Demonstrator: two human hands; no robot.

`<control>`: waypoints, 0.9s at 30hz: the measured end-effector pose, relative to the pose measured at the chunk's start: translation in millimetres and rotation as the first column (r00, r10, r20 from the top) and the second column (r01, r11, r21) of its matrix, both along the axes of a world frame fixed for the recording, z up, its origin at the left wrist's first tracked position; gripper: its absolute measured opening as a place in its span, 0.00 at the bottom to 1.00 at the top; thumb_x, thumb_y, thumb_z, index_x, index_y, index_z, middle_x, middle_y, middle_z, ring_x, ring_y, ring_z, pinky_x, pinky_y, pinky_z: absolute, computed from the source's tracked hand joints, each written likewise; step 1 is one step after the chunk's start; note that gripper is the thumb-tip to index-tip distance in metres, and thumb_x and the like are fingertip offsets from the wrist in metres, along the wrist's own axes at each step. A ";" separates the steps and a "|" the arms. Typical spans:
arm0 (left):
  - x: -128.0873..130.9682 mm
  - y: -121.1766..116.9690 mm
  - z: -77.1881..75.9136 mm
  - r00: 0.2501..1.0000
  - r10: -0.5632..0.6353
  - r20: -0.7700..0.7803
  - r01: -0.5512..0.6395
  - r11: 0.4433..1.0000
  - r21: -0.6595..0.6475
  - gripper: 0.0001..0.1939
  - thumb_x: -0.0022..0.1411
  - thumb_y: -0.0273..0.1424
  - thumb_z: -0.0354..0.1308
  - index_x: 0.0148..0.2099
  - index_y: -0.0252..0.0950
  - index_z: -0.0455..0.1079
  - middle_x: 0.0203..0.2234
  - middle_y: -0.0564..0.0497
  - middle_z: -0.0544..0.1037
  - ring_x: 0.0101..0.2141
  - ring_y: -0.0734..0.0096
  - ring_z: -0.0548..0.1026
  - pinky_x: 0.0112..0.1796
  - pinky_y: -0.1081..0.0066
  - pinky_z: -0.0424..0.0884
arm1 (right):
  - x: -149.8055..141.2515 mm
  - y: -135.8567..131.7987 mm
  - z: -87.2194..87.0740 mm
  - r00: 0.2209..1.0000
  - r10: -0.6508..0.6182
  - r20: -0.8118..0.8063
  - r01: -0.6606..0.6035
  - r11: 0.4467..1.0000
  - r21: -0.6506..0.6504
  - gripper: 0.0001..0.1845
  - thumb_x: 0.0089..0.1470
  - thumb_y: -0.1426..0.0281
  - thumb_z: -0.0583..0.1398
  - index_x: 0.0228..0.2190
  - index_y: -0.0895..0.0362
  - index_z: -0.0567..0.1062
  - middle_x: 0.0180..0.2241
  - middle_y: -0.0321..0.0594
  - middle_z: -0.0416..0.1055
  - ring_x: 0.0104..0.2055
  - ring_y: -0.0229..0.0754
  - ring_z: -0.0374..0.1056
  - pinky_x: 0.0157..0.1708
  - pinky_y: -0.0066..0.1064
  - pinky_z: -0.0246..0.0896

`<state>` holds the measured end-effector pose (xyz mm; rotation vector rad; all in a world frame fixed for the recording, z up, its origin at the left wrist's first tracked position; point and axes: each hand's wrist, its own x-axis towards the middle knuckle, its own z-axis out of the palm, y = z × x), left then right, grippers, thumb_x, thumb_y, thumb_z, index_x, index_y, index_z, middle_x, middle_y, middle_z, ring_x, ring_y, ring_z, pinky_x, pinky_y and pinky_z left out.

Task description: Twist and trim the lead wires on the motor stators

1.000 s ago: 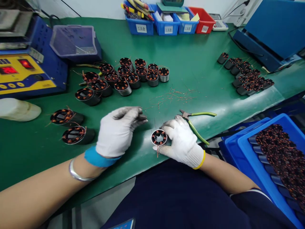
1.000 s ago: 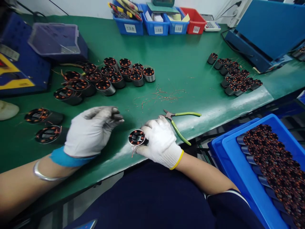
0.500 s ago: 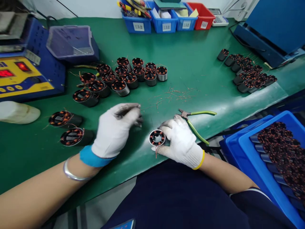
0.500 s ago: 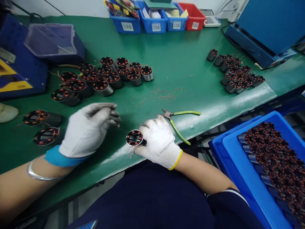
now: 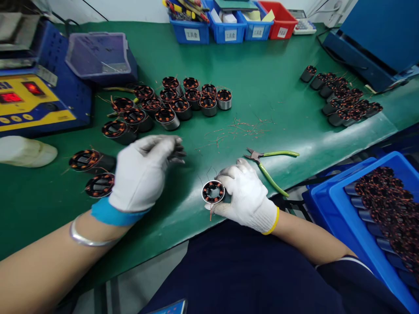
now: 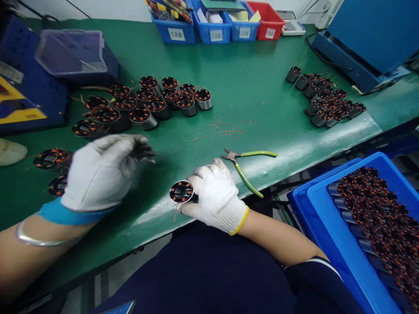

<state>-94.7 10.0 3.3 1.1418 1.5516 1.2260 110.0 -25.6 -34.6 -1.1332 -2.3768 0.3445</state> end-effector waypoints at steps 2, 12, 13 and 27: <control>3.9 -8.4 3.4 0.968 -0.245 -0.055 0.233 0.958 -0.168 0.21 0.47 0.41 0.68 0.43 0.37 0.75 0.37 0.47 0.80 0.37 0.60 0.77 0.39 0.63 0.74 | -0.2 -0.4 1.8 1.000 -0.025 0.016 0.025 1.000 -0.003 0.29 0.48 0.45 0.61 0.37 0.57 0.77 0.40 0.43 0.73 0.44 0.50 0.66 0.62 0.52 0.45; 15.2 -5.8 0.1 0.982 0.063 0.176 -0.076 0.995 0.064 0.05 0.53 0.33 0.65 0.30 0.38 0.75 0.22 0.55 0.73 0.25 0.75 0.70 0.30 0.74 0.70 | -2.2 0.2 3.3 0.998 -0.030 0.051 0.032 0.999 -0.036 0.28 0.47 0.45 0.62 0.36 0.57 0.77 0.39 0.43 0.74 0.44 0.51 0.66 0.60 0.52 0.48; 14.1 -5.2 -0.4 0.956 0.092 0.277 -0.116 0.991 0.069 0.05 0.54 0.33 0.65 0.31 0.39 0.74 0.25 0.55 0.74 0.26 0.75 0.71 0.31 0.74 0.72 | -2.8 -0.1 4.8 0.998 -0.035 0.049 0.037 0.999 -0.039 0.29 0.45 0.45 0.63 0.36 0.57 0.77 0.39 0.43 0.74 0.44 0.51 0.66 0.60 0.52 0.48; 22.9 -35.0 -8.4 0.843 -0.338 0.419 0.453 0.866 -0.212 0.37 0.58 0.32 0.63 0.66 0.33 0.53 0.54 0.37 0.75 0.54 0.52 0.73 0.56 0.54 0.69 | 129.5 24.2 32.7 0.849 -0.109 0.517 0.145 0.989 -0.029 0.55 0.47 0.41 0.58 0.62 0.68 0.56 0.62 0.64 0.55 0.63 0.67 0.53 0.56 0.56 0.57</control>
